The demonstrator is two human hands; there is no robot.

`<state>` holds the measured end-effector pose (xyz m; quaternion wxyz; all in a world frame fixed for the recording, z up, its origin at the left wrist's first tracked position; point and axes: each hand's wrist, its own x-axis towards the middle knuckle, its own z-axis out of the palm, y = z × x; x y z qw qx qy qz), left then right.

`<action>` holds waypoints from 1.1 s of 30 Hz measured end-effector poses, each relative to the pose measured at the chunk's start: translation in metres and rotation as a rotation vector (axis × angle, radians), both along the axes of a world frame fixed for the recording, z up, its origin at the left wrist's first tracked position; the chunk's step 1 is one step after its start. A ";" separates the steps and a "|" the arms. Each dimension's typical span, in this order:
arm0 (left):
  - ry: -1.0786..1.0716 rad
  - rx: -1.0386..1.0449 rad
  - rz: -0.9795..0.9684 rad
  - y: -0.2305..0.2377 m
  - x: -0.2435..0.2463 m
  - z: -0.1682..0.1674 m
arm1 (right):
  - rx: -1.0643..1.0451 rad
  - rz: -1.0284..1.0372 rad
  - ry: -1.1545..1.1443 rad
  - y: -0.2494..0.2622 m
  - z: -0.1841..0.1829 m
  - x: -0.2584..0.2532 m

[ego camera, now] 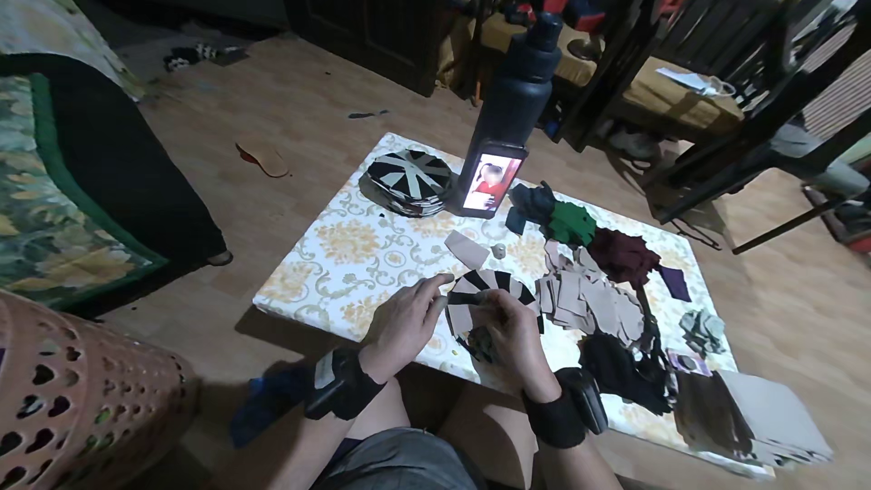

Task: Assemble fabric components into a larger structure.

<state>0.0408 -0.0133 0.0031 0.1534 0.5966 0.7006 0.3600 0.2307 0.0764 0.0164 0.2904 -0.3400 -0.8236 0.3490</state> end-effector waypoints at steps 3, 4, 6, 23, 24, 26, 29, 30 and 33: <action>0.013 0.107 0.042 -0.002 -0.002 -0.008 | 0.003 -0.005 0.009 0.001 0.000 0.000; 0.006 0.134 0.035 -0.002 -0.002 -0.010 | 0.001 -0.002 0.011 0.001 0.000 0.000; 0.005 0.157 -0.007 -0.005 -0.001 -0.012 | 0.002 0.000 0.007 0.000 0.000 0.000; 0.061 0.075 -0.042 -0.006 0.003 -0.010 | -0.106 0.083 -0.030 0.008 0.010 0.002; 0.073 0.056 -0.054 -0.006 0.004 -0.009 | -0.109 0.080 -0.035 0.008 0.010 0.002; 0.098 0.025 -0.065 -0.006 0.005 -0.007 | -0.102 0.071 -0.038 0.008 0.010 0.001; 0.125 0.005 -0.068 -0.005 0.005 -0.007 | -0.030 0.044 -0.069 0.007 0.007 0.000; 0.127 -0.001 -0.068 -0.005 0.006 -0.007 | 0.031 0.022 -0.105 0.005 0.007 0.000; 0.135 -0.012 -0.067 -0.006 0.006 -0.008 | 0.304 -0.090 -0.225 0.003 0.003 -0.004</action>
